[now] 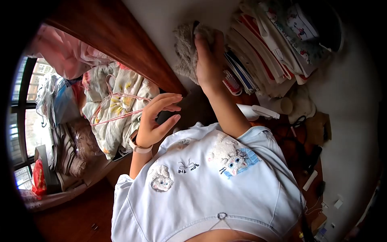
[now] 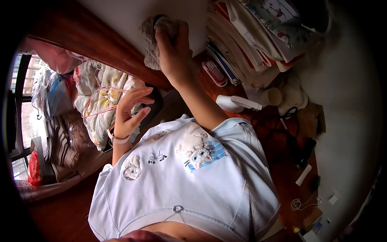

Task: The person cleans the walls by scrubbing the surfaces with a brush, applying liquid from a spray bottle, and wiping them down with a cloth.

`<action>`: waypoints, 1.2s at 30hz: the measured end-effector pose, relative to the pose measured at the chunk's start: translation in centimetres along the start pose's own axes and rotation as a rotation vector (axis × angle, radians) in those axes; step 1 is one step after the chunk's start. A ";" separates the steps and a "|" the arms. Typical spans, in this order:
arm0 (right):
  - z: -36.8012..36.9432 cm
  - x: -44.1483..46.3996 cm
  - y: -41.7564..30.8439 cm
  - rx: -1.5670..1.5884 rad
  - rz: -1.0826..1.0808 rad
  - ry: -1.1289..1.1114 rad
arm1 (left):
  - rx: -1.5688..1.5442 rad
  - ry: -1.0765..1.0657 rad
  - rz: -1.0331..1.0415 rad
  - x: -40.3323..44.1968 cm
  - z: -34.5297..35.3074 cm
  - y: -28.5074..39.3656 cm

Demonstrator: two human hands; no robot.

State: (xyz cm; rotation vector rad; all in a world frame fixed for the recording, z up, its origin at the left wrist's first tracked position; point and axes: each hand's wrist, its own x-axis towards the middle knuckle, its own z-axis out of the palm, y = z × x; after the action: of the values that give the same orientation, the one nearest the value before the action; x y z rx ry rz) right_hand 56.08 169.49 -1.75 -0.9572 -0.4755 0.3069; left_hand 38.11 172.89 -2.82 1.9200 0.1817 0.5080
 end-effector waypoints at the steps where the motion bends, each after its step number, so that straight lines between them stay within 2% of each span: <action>1: 0.8 1.1 1.6 -0.087 -0.181 0.005 | -0.027 0.017 -0.056 -0.6 -0.2 -0.3; 2: 1.7 2.1 3.8 -0.177 -0.360 0.013 | -0.024 0.008 -0.059 -1.3 -0.3 -0.7; 3: 2.9 2.2 5.9 -0.318 -0.601 0.056 | -0.156 0.059 -0.142 -2.0 -0.3 -1.1; 4: 3.1 1.7 7.4 -0.269 -0.542 -0.031 | -0.291 0.110 -0.226 -2.7 -0.3 -1.4; 6: 2.1 -0.2 10.6 -0.443 -0.593 -0.105 | -0.413 0.122 -0.293 -4.5 -1.2 -2.0; 9: -0.8 -2.1 14.8 -0.512 -0.532 -0.043 | -0.480 0.243 -0.329 -6.1 -2.4 -3.6; 11: -3.8 -3.8 17.8 -0.558 -0.233 -0.182 | -0.470 0.255 -0.373 -6.2 -2.8 -3.8; 12: -4.9 -4.2 18.1 -0.560 -0.233 -0.170 | -0.458 0.277 -0.399 -5.9 -2.9 -3.9; 14: -6.7 -5.4 18.5 -0.709 0.266 -0.244 | -0.473 0.258 -0.401 -5.2 -2.9 -3.7; 15: -6.7 -6.4 19.6 -0.603 0.205 -0.052 | -0.500 0.262 -0.399 -4.8 -3.0 -3.5; 16: -6.5 -6.6 18.4 -0.665 0.064 -0.026 | -0.524 0.269 -0.400 -4.5 -3.1 -3.4; 18: -5.2 -6.7 13.9 -0.416 0.132 -0.104 | -0.520 0.259 -0.414 -4.5 -3.3 -3.5; 20: -2.3 -6.0 9.9 -0.218 -0.114 -0.087 | -0.517 0.258 -0.423 -4.8 -3.5 -4.1; 22: -0.3 -5.3 8.8 -0.278 -0.322 -0.119 | -0.501 0.274 -0.457 -4.9 -3.3 -4.4; 23: -0.2 -5.0 10.0 -0.278 -0.318 -0.111 | -0.510 0.281 -0.479 -5.1 -3.4 -4.6; 25: -1.3 -4.7 14.5 -0.537 -0.586 -0.292 | -0.539 0.289 -0.510 -5.8 -3.4 -4.9; 27: -3.8 -6.6 19.7 -0.610 -0.603 -0.270 | -0.540 0.293 -0.499 -6.3 -3.6 -4.5; 29: -8.8 -11.0 24.8 -0.753 -0.054 -0.349 | -0.546 0.323 -0.486 -6.9 -3.9 -4.7; 30: -10.6 -13.1 26.9 -0.992 0.490 -0.314 | -0.545 0.322 -0.489 -7.0 -3.8 -4.7; 32: -13.6 -14.8 25.9 -0.977 0.580 -0.547 | -0.503 0.327 -0.593 -6.8 -3.8 -4.9; 34: -12.4 -14.3 23.9 -0.892 0.586 -0.557 | -0.454 0.268 -0.615 -7.2 -3.4 -6.4; 36: -9.8 -12.7 20.0 -0.484 0.662 -0.590 | -0.302 0.168 -0.716 -6.4 -1.6 -8.4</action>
State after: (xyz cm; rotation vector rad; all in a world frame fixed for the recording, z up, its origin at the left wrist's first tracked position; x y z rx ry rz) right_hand 49.37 167.72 -26.47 -1.4929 -0.7815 1.1303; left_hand 32.57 175.35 -11.68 1.3914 0.8179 0.1908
